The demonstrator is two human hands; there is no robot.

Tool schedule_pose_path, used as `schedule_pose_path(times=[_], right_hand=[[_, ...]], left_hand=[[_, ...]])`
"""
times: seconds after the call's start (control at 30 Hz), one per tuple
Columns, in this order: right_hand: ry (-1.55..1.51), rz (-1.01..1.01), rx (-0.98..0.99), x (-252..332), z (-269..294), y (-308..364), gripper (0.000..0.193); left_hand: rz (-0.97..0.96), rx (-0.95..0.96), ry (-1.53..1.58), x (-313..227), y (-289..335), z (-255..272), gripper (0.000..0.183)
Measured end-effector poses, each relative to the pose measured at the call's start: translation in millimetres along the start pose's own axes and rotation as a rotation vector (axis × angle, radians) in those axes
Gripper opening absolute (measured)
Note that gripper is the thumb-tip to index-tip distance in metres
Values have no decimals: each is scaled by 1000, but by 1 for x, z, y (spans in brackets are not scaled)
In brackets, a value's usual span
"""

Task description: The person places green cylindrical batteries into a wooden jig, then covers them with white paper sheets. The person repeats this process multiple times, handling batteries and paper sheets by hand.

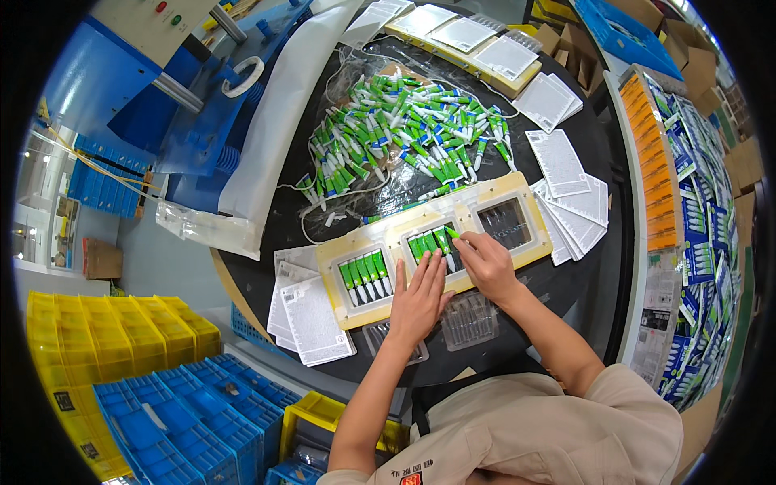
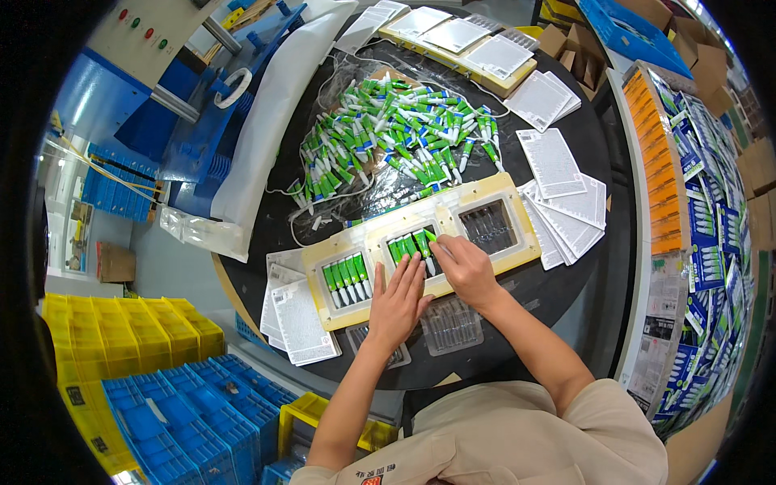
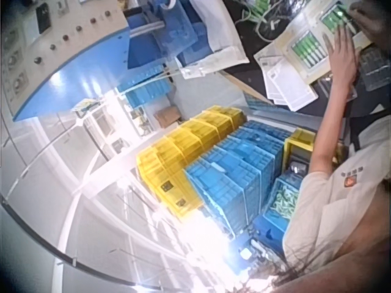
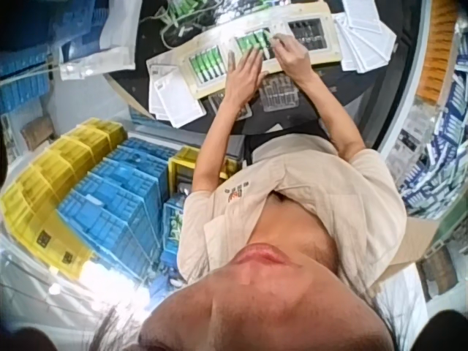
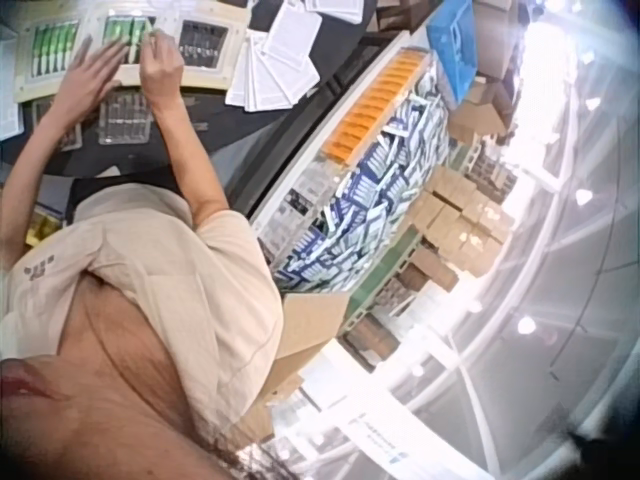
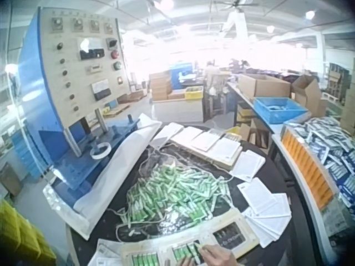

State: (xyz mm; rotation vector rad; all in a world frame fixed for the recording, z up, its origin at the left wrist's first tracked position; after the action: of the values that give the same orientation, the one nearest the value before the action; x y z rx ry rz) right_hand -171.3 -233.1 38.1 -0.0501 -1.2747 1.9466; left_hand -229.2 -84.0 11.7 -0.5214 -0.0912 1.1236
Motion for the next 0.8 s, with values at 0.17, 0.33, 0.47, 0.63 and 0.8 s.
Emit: schedule_pose_path(times=[0.17, 0.33, 0.47, 0.63, 0.8], right_hand=[[16, 136, 83, 5, 7, -1, 34], [14, 179, 156, 7, 2, 1, 27], [-75, 27, 205, 7, -3, 3, 20], [67, -56, 136, 9, -5, 4, 32], [129, -276, 149, 6, -14, 5, 46]], left_hand=[[3, -12, 7, 0, 0, 0, 66], [6, -10, 12, 1, 0, 0, 66], [4, 16, 19, 1, 0, -1, 66], [11, 18, 18, 1, -1, -1, 65], [20, 16, 15, 2, 0, -3, 64]])
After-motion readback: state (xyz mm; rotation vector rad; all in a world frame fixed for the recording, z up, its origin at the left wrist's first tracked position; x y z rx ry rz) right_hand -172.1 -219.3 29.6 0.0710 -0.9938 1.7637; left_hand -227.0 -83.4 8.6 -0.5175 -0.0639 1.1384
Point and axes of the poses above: each hand's wrist, its own y-axis away from the middle knuckle, its own z-axis out of the back of the hand, x = y × z, the point moved 5 cm from there along -y, towards the middle knuckle, and after that the axes turned 15 degrees about -x, right-handed, at the moved point
